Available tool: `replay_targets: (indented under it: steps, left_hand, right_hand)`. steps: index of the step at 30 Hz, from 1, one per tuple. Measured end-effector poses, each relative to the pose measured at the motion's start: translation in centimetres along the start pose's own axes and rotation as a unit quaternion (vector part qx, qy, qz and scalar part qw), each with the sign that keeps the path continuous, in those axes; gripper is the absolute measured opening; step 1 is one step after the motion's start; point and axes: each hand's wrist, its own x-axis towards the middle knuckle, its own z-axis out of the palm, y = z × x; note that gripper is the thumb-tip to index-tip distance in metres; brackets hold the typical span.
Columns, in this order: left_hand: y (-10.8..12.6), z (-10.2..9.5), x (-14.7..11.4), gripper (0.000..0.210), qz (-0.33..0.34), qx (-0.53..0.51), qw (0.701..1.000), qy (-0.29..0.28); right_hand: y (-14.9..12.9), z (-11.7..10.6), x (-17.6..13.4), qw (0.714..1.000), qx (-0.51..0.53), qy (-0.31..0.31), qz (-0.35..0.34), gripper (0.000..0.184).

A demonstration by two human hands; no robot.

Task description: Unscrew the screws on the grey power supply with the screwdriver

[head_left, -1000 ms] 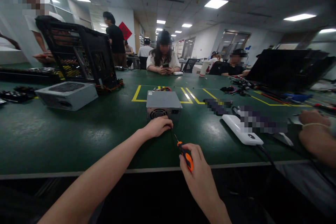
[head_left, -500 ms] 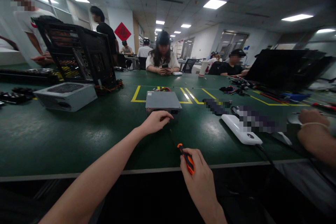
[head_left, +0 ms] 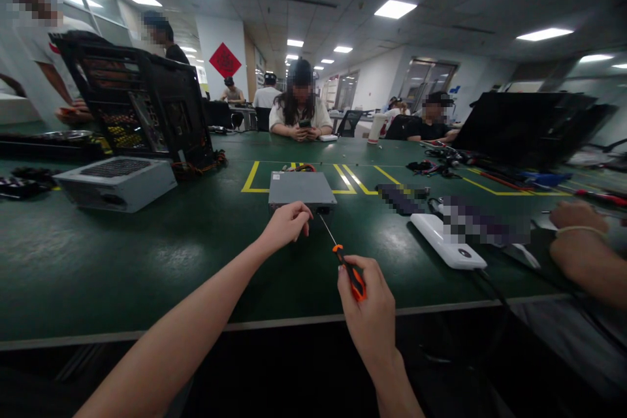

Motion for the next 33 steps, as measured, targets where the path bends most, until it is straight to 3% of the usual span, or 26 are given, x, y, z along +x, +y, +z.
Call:
replay_targets:
  steps: [8, 22, 33]
  left_hand:
    - [-0.7, 1.0, -0.1, 0.028, -0.001, 0.074, 0.996, -0.054]
    - [-1.5, 1.2, 0.1, 0.031, 0.001, 0.032, 0.998, -0.055]
    - [-1.4, 1.0, 0.2, 0.032, -0.001, 0.015, 0.996, -0.090]
  right_hand:
    - [0.0, 1.4, 0.6, 1.000, -0.005, -0.003, 0.005, 0.011]
    - [-0.1, 1.6, 0.6, 1.000, -0.003, -0.003, 0.007, 0.010]
    - [-0.3, 1.8, 1.0, 1.000, -0.008, -0.005, 0.005, 0.011]
